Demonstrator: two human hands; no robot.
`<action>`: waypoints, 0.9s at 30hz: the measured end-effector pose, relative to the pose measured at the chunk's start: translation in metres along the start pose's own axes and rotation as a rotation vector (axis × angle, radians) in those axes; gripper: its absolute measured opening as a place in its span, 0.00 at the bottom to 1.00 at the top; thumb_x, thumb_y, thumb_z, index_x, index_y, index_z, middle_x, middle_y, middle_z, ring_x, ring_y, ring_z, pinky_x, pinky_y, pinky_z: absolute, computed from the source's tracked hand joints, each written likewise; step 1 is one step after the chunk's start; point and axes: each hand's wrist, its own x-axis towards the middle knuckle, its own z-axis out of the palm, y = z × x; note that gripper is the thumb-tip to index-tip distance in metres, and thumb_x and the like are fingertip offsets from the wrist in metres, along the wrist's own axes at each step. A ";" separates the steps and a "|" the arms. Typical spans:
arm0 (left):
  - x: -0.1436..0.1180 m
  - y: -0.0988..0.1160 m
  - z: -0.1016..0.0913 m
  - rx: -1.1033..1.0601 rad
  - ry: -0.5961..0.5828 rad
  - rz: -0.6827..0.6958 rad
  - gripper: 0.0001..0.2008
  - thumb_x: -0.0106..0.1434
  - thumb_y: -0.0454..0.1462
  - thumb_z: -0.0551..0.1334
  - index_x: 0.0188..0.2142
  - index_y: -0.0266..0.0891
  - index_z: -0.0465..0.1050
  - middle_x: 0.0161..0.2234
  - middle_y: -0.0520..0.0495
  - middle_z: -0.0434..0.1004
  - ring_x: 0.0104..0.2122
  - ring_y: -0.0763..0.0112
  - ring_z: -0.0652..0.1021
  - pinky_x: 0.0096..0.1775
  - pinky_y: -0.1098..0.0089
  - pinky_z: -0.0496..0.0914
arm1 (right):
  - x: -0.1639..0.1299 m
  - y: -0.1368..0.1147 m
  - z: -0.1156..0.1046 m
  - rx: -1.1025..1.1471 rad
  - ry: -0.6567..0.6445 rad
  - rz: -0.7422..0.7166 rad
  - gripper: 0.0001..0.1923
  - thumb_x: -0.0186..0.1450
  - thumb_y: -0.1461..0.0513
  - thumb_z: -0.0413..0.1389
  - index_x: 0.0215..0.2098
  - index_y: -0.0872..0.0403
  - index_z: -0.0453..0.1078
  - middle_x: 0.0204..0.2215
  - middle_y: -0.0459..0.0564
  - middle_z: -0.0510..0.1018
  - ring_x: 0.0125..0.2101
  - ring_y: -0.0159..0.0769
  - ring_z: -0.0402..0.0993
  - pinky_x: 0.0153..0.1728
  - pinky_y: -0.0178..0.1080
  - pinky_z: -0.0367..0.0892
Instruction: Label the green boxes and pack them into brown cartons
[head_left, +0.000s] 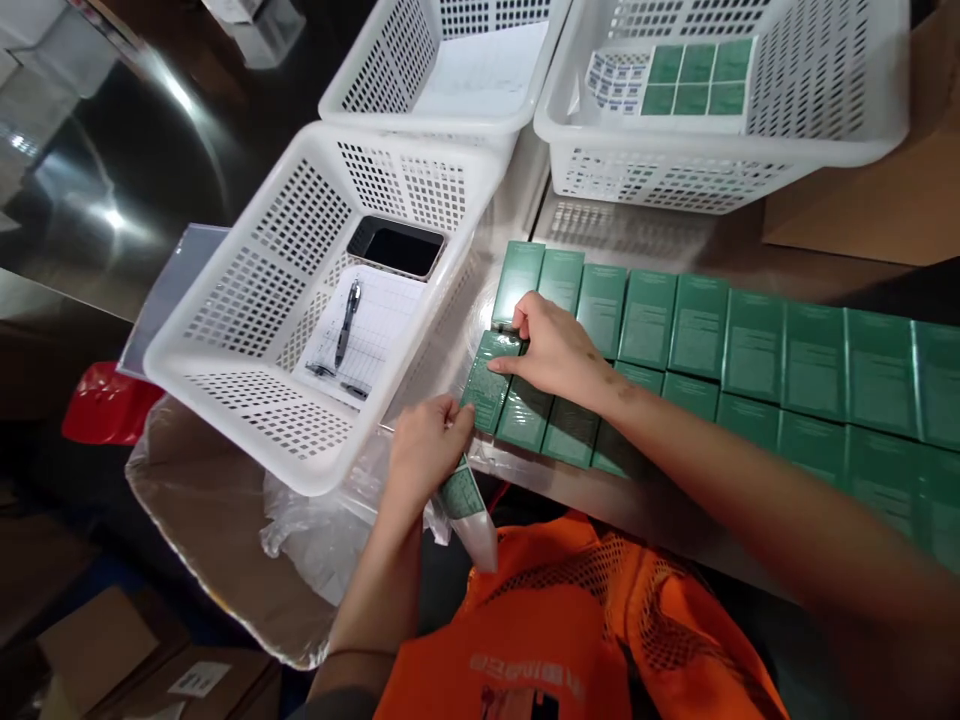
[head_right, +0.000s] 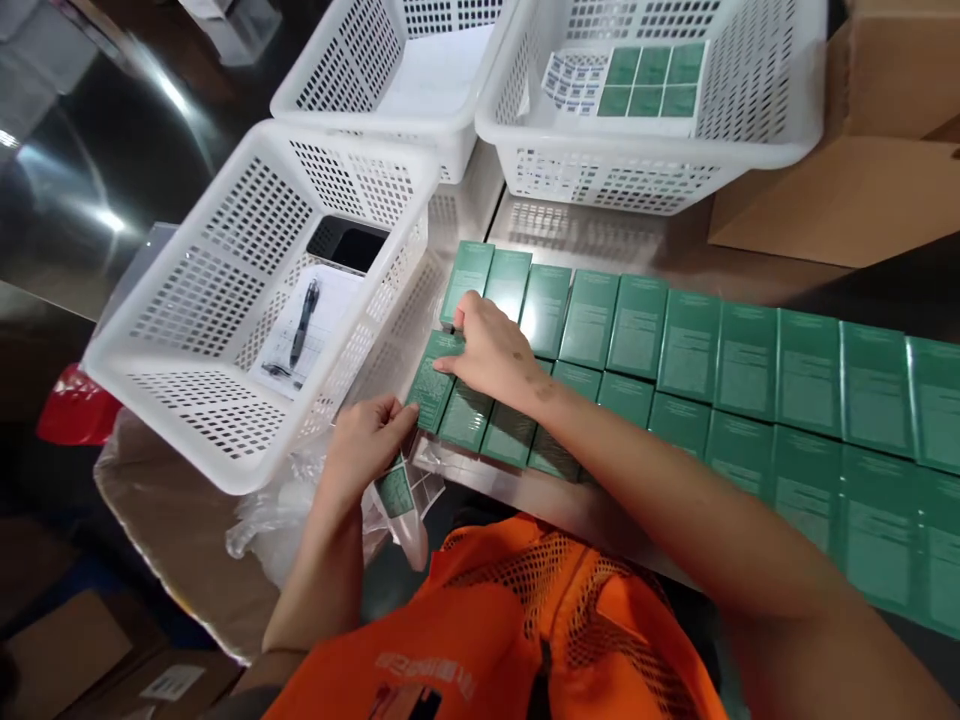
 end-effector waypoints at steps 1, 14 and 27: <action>-0.002 -0.002 0.001 0.012 0.010 -0.011 0.20 0.62 0.47 0.57 0.17 0.42 0.58 0.17 0.53 0.62 0.22 0.69 0.64 0.29 0.68 0.53 | 0.002 0.001 0.001 0.001 -0.014 -0.011 0.27 0.49 0.57 0.74 0.36 0.51 0.62 0.35 0.46 0.72 0.30 0.36 0.66 0.28 0.37 0.58; -0.032 -0.002 0.021 -0.527 0.914 -0.026 0.24 0.65 0.49 0.60 0.16 0.41 0.60 0.14 0.55 0.61 0.19 0.74 0.64 0.27 0.70 0.60 | -0.117 -0.022 -0.027 0.413 -0.266 -0.185 0.34 0.60 0.50 0.66 0.57 0.48 0.57 0.46 0.53 0.75 0.42 0.42 0.76 0.35 0.40 0.73; -0.046 -0.004 0.016 -1.112 -0.074 0.240 0.16 0.47 0.39 0.78 0.35 0.38 0.81 0.31 0.48 0.83 0.30 0.69 0.79 0.35 0.71 0.74 | -0.154 0.009 -0.032 0.303 0.337 -0.236 0.06 0.67 0.64 0.61 0.42 0.48 0.74 0.41 0.47 0.77 0.37 0.35 0.77 0.36 0.38 0.73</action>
